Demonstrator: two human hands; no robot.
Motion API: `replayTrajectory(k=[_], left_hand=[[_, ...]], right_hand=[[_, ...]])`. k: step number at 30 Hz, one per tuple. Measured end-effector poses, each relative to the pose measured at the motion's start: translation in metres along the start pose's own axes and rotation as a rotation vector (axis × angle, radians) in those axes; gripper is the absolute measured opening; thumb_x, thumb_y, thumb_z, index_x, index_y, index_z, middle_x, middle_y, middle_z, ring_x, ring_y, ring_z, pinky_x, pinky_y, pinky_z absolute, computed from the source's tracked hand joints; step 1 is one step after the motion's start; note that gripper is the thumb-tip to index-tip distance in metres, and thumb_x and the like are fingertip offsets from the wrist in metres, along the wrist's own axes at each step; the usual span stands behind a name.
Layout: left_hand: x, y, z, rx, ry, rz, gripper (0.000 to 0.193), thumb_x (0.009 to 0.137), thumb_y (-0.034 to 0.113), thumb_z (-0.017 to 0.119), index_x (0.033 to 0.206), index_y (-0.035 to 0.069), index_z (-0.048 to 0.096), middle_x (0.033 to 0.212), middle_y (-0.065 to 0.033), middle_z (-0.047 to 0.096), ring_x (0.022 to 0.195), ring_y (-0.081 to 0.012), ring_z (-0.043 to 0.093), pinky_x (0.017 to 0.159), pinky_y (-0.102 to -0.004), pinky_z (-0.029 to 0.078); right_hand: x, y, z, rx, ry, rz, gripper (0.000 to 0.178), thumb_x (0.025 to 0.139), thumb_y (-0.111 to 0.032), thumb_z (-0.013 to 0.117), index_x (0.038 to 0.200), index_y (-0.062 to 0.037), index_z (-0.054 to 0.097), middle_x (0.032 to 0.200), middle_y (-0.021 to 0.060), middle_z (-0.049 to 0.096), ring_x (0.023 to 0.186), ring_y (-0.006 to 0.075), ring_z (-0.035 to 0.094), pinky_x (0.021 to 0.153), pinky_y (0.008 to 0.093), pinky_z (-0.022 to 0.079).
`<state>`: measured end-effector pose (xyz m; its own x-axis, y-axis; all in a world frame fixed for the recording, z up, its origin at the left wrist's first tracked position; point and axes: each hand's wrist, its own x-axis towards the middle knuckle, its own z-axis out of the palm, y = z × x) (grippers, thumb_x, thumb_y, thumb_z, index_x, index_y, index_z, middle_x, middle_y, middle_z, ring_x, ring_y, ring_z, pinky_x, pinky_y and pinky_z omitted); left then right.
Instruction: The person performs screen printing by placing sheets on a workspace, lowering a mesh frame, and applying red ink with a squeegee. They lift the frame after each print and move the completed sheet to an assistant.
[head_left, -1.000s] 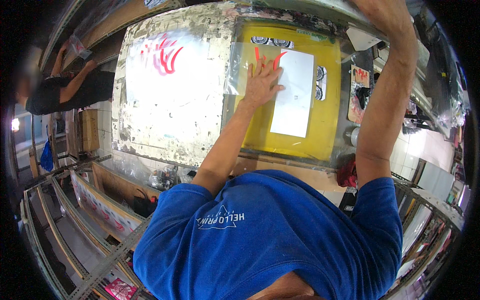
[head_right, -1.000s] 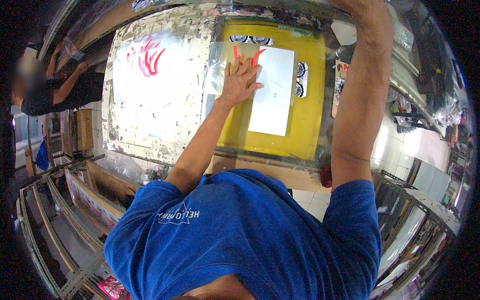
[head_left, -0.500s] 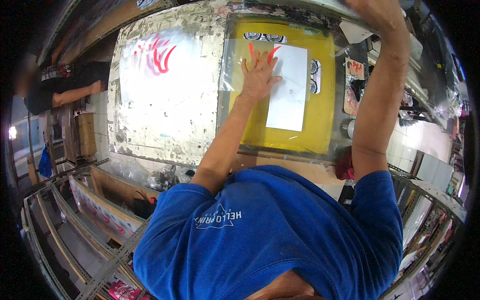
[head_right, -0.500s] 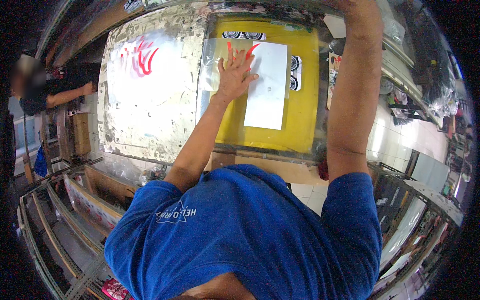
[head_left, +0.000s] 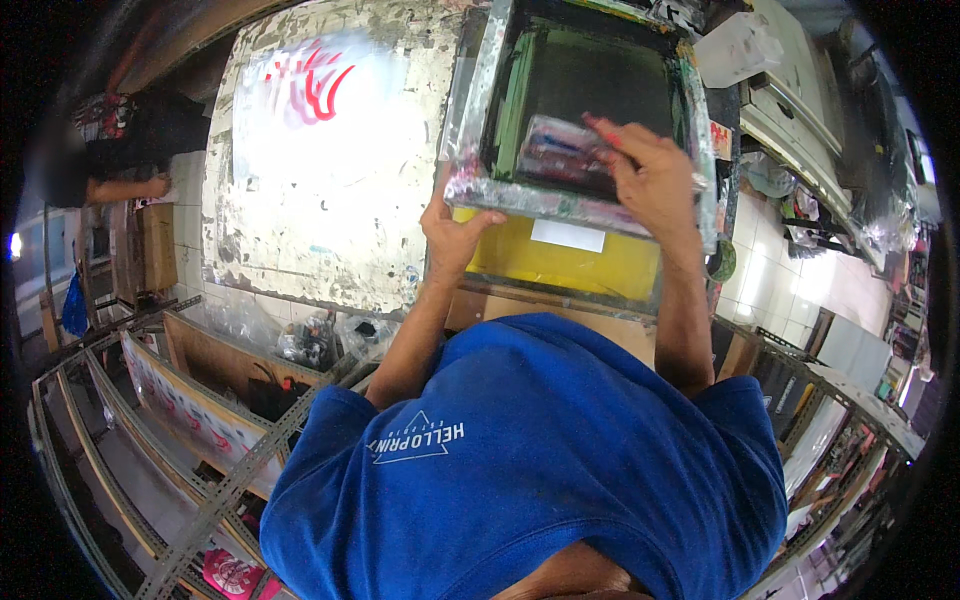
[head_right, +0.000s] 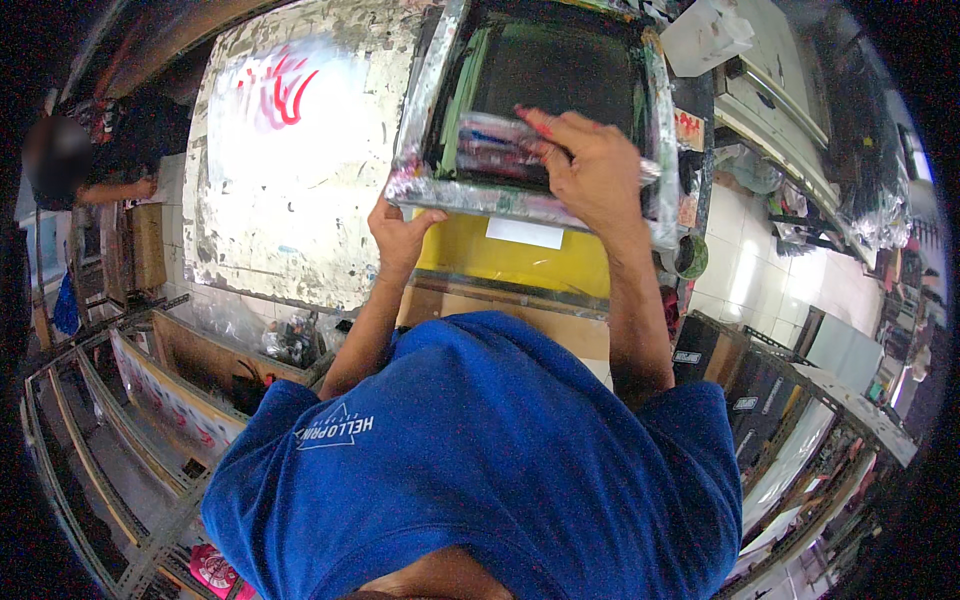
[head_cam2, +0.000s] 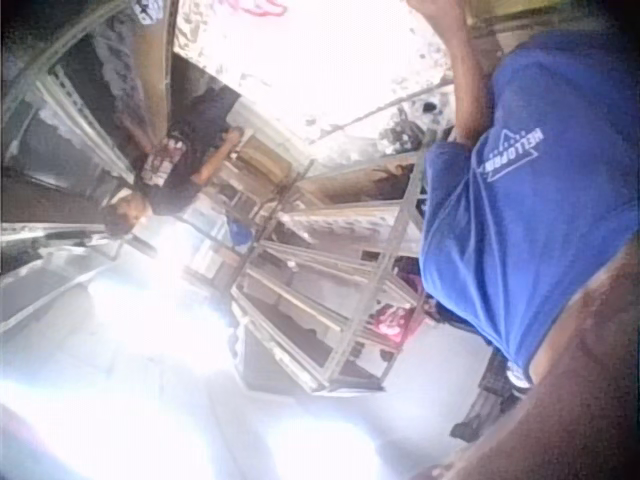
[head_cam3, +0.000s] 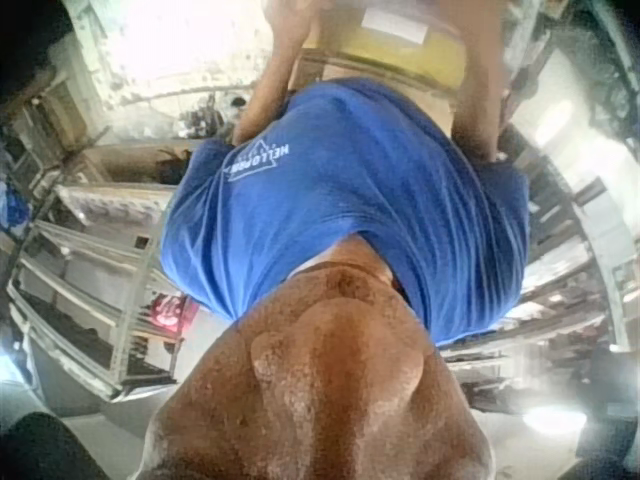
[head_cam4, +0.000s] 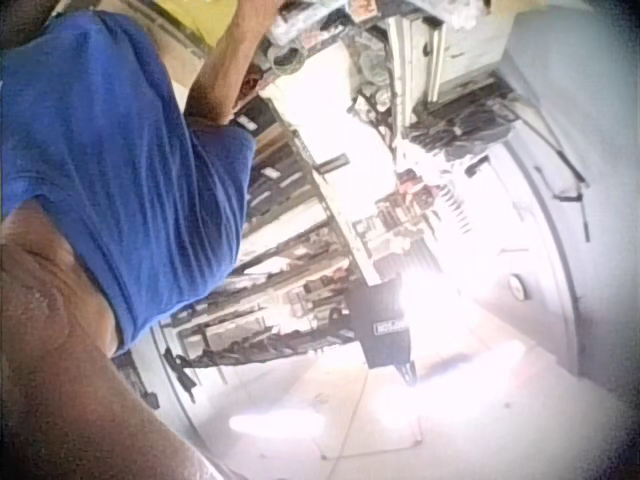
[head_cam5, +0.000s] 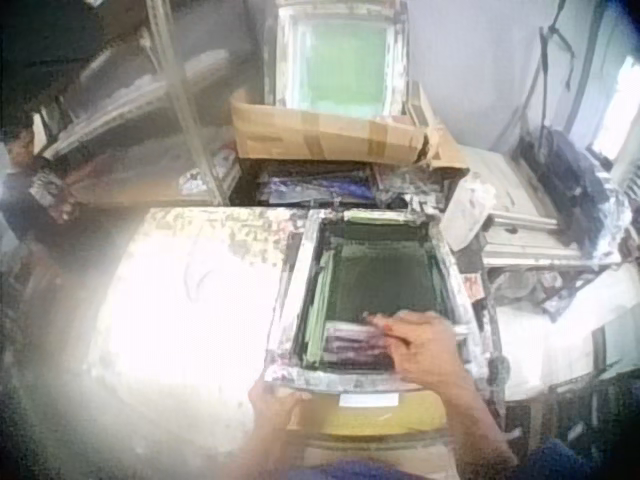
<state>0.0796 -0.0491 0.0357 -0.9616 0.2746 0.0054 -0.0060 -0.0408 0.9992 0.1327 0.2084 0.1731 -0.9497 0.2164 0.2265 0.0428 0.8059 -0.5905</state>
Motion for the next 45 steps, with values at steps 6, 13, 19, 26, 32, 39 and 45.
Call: replayTrajectory(k=[6, 13, 19, 26, 32, 39, 45], left_hand=[[-0.006, -0.034, -0.011, 0.76, 0.066, 0.396, 0.086, 0.051, 0.027, 0.094, 0.127, 0.001, 0.063, 0.139, -0.0191, 0.053, 0.125, -0.0369, 0.048, 0.106, -0.0471, 0.036], [-0.013, -0.035, -0.016, 0.803, 0.061, 0.35, 0.074, 0.054, 0.027, 0.091, 0.117, -0.003, 0.066, 0.142, -0.0199, 0.048, 0.127, -0.0401, 0.041, 0.106, -0.05, 0.032], [-0.014, -0.035, -0.017, 0.784, 0.029, 0.316, 0.077, 0.057, 0.025, 0.09, 0.126, 0.002, 0.063, 0.145, -0.0192, 0.045, 0.13, -0.0385, 0.039, 0.107, -0.0499, 0.032], [-0.015, -0.039, -0.015, 0.708, 0.06, 0.344, 0.08, 0.058, 0.036, 0.09, 0.125, 0.001, 0.063, 0.143, -0.0198, 0.048, 0.127, -0.0394, 0.042, 0.106, -0.0508, 0.03], [-0.018, -0.04, -0.019, 0.762, 0.04, 0.255, 0.084, 0.06, 0.042, 0.088, 0.13, 0.003, 0.062, 0.127, -0.0182, 0.055, 0.121, -0.0368, 0.046, 0.102, -0.0474, 0.033], [-0.019, -0.027, -0.007, 0.577, 0.151, 0.26, 0.076, 0.061, 0.021, 0.087, 0.129, 0.0, 0.062, 0.114, -0.0168, 0.06, 0.113, -0.0337, 0.049, 0.1, -0.0429, 0.035], [0.013, 0.044, 0.013, 0.443, 0.296, 0.436, 0.063, 0.062, 0.015, 0.088, 0.118, -0.001, 0.064, 0.109, -0.0171, 0.06, 0.109, -0.0339, 0.05, 0.096, -0.0442, 0.038]], right_hand=[[-0.037, 0.037, 0.07, -0.42, -0.219, -0.057, 0.066, 0.074, -0.023, 0.078, 0.137, -0.0249, 0.056, 0.106, 0.0059, 0.061, 0.107, 0.0271, 0.054, 0.093, 0.0482, 0.034], [0.015, 0.088, 0.098, -0.391, 0.01, -0.061, 0.075, 0.06, -0.011, 0.075, 0.132, -0.0235, 0.059, 0.108, 0.006, 0.057, 0.108, 0.0267, 0.05, 0.093, 0.0482, 0.033], [0.12, 0.161, 0.096, -0.529, 0.13, -0.108, 0.072, 0.066, -0.017, 0.073, 0.135, -0.0292, 0.057, 0.12, 0.0054, 0.06, 0.116, 0.0268, 0.052, 0.093, 0.05, 0.034], [0.225, 0.229, 0.08, -0.482, 0.274, -0.312, 0.053, 0.079, -0.022, 0.07, 0.13, -0.0338, 0.063, 0.114, 0.0086, 0.069, 0.107, 0.0296, 0.063, 0.081, 0.0504, 0.046], [0.22, 0.198, 0.058, -0.334, 0.051, -0.002, 0.052, 0.08, -0.018, 0.069, 0.131, -0.0293, 0.064, 0.102, 0.0144, 0.072, 0.093, 0.0367, 0.066, 0.087, 0.0439, 0.051], [0.12, 0.139, 0.027, 0.21, 0.001, 0.147, 0.055, 0.08, 0.001, 0.071, 0.133, -0.0129, 0.063, 0.123, 0.009, 0.07, 0.113, 0.0161, 0.062, 0.099, 0.0277, 0.045], [0.022, -0.009, -0.036, -0.039, 0.055, 0.018, 0.048, 0.076, -0.018, 0.076, 0.123, -0.0223, 0.07, 0.11, 0.0122, 0.072, 0.102, 0.0334, 0.067, 0.089, 0.0398, 0.051]])
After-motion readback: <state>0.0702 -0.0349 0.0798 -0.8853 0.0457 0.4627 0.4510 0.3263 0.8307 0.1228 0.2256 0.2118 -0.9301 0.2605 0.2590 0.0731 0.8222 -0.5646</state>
